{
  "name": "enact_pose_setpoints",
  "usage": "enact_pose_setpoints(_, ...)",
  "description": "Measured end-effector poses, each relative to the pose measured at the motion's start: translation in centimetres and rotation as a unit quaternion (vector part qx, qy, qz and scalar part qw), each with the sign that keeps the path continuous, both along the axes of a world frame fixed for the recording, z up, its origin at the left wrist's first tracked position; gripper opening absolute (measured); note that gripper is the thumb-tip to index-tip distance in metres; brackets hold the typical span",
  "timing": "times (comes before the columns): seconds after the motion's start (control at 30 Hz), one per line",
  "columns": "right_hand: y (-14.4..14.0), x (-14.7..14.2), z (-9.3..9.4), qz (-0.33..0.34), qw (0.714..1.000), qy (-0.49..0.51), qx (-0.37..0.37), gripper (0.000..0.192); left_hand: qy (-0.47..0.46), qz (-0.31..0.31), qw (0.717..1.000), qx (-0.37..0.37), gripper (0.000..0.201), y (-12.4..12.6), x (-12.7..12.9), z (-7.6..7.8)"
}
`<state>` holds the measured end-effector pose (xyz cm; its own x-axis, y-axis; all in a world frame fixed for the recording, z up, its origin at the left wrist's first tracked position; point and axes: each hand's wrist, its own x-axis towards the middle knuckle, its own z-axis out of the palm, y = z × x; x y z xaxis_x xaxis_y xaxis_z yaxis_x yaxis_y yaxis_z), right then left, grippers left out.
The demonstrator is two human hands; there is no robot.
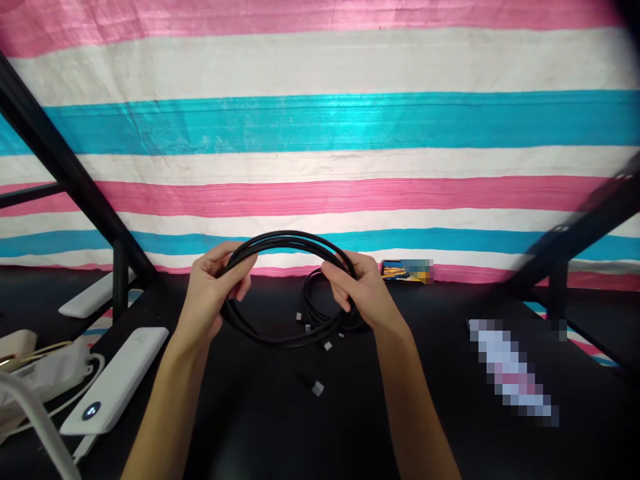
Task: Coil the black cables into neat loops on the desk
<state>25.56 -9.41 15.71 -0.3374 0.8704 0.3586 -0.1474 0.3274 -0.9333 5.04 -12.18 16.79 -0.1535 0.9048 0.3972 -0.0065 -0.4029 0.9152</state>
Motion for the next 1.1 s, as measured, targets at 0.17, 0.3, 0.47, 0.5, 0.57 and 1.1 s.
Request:
enact_pose_setpoints(0.17,0.2,0.2,0.5,0.054,0.985,0.133,-0.091,0.034,-0.030,-0.032,0.998,-0.035,0.020,0.5,0.3,-0.3)
enact_pose_setpoints(0.3,0.5,0.4,1.0,-0.020,0.958,0.266,-0.108,0.051,-0.113,-0.106,0.986,-0.055,0.030,0.6,2.1,-0.7)
enact_pose_setpoints(0.47,1.2,0.4,1.0,-0.106,0.926,0.344,-0.112,0.056,-0.232,-0.192,0.950,-0.079,0.045,-0.1,6.2,-2.0)
enact_pose_setpoints(0.5,1.4,0.5,0.8,-0.111,0.931,0.328,-0.117,0.057,-0.251,-0.191,0.946,-0.079,0.047,-0.2,6.7,-2.3)
enact_pose_setpoints(0.57,2.0,1.0,0.4,-0.134,0.945,0.275,-0.116,0.055,-0.263,-0.173,0.944,-0.095,0.049,-0.2,7.2,-2.7)
enact_pose_setpoints(1.1,1.0,3.2,0.5,-0.034,0.993,0.098,-0.053,0.035,-0.181,-0.300,0.916,-0.194,0.041,0.8,0.7,-1.2)
